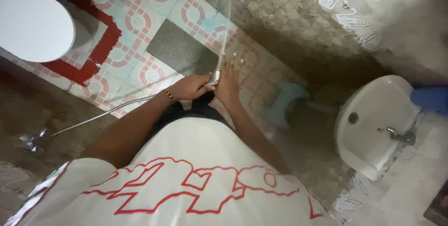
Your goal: The person holds a bidet hose, directs a stream of water toward the bathroom floor, and then points the spray at the bathroom door.
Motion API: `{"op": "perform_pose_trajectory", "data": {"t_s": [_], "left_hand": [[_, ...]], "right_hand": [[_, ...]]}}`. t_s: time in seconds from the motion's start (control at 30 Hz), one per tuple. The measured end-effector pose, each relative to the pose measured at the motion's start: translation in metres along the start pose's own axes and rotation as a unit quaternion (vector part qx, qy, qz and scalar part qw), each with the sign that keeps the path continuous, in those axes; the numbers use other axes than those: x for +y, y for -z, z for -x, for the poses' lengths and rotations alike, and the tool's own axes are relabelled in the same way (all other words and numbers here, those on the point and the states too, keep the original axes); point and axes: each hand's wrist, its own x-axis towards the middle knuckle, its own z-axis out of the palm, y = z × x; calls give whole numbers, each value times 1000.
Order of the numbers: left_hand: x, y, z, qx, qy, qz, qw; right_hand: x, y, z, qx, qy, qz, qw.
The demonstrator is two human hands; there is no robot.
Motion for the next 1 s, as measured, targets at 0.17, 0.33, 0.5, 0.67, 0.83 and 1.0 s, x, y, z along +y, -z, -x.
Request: {"op": "perform_pose_trajectory", "data": {"t_s": [0.17,0.33,0.5,0.67,0.83,1.0], "left_hand": [[3,-6,-14,-11,-40,14,999],[5,-15,-22,-43,-35,-2,998],[-8,-54,-51,-77,-93,10,993],[-9,-73,-59,-85,-140,-7,986],[-18,-78,-49,-130,-72,26,989],[-42,-76,-26,-164,-7,18,986]], "right_hand": [[17,-5,2,3,-9,-70,997],[8,21,14,18,-54,49,997],[46,8,43,22,-67,-69,995],[101,-47,63,86,-49,-31,995],[94,-58,74,117,16,-2,993],[48,-51,64,-78,-132,-52,987]]}}
